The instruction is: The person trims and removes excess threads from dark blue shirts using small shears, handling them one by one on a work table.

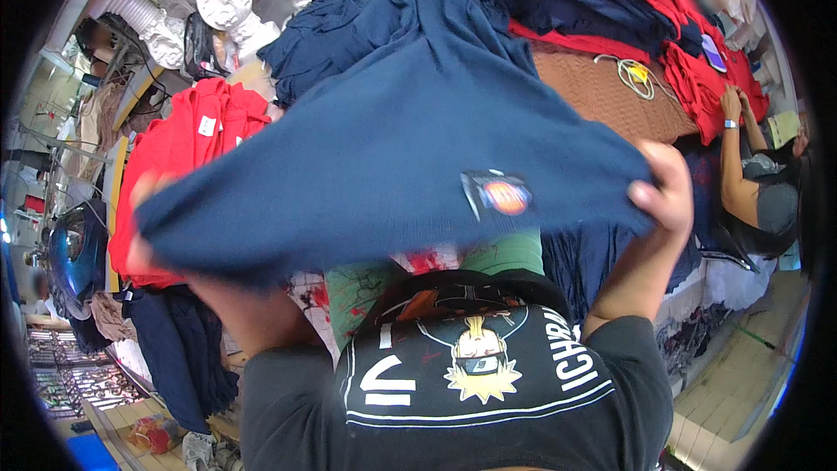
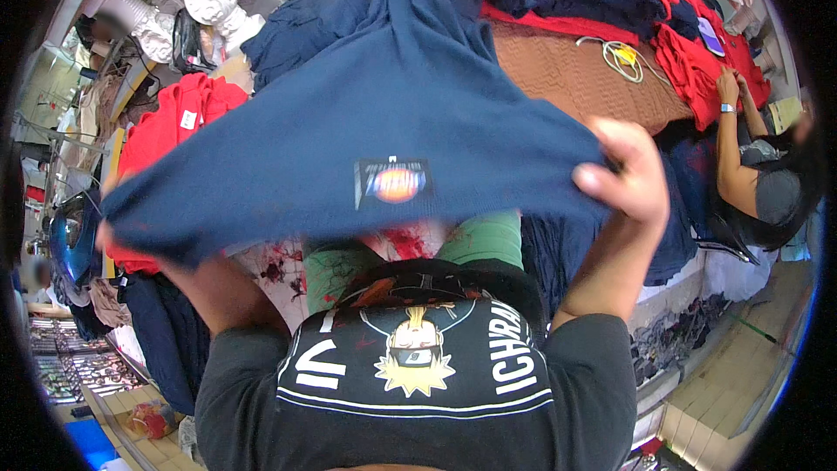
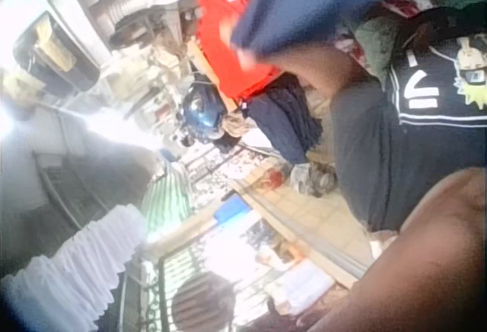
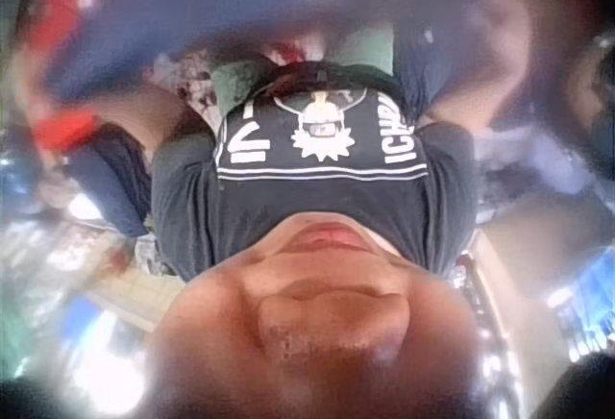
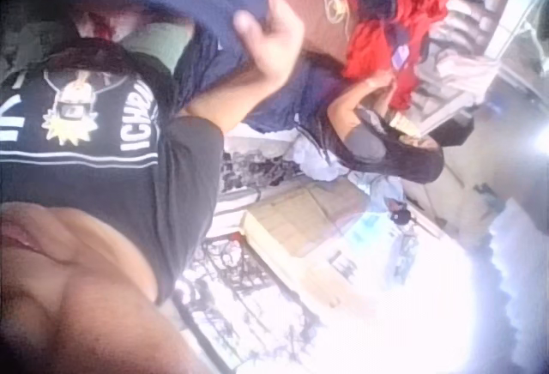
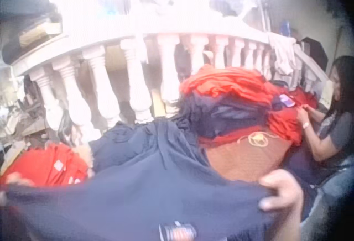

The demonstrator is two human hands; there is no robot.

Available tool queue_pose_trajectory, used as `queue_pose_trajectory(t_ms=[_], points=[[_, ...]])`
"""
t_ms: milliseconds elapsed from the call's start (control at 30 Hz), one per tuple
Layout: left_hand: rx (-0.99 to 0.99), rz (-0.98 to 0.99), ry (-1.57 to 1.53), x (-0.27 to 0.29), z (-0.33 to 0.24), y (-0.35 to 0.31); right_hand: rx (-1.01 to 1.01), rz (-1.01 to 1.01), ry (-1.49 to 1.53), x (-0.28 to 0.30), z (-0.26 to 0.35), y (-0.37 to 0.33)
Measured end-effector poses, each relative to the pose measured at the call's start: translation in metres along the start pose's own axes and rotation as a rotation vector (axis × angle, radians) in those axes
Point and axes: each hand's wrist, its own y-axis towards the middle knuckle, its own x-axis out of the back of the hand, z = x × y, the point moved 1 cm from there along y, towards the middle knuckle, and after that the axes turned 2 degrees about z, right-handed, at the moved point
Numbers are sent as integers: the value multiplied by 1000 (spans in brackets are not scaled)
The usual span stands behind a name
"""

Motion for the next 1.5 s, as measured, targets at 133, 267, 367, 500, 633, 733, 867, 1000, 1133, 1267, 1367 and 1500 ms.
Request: queue_pose_trajectory(t_ms=[133, 267, 367, 500, 633, 733, 867, 1000, 1133, 1267, 1367, 1500], points=[[-169, 573, -246, -24, -56, -2, 818, 291, 370, 16, 16, -8], [-173, 253, -7, -10, -63, 7, 920, 784, 630, 28, 35, 12], [1, -284, 399, 26, -62, 39, 673, 36, 512, 21, -6, 100], [565, -785, 324, 131, 58, 50, -145, -695, -167, 47, -78, 182], [893, -799, -106, 101, 129, -45, -580, -352, -367, 35, -206, 159], [881, -640, -266, 106, 158, -98, -624, -770, -345, 58, -273, 109], [831, -854, 10, 67, 145, -102, -528, -585, -535, 28, -199, 120], [941, -835, 60, 64, 144, -107, -771, -53, -155, -49, -141, 117], [581, -805, 227, 82, 132, -65, -343, -116, -301, -62, -147, 122], [182, -923, 312, 90, 0, 3, 42, -451, 133, -21, -46, 178], [-16, -751, 400, 94, -132, -3, 161, -442, 525, -24, 38, 207], [-151, -958, 924, 52, -261, -74, 256, -620, 317, -47, 70, 228]])
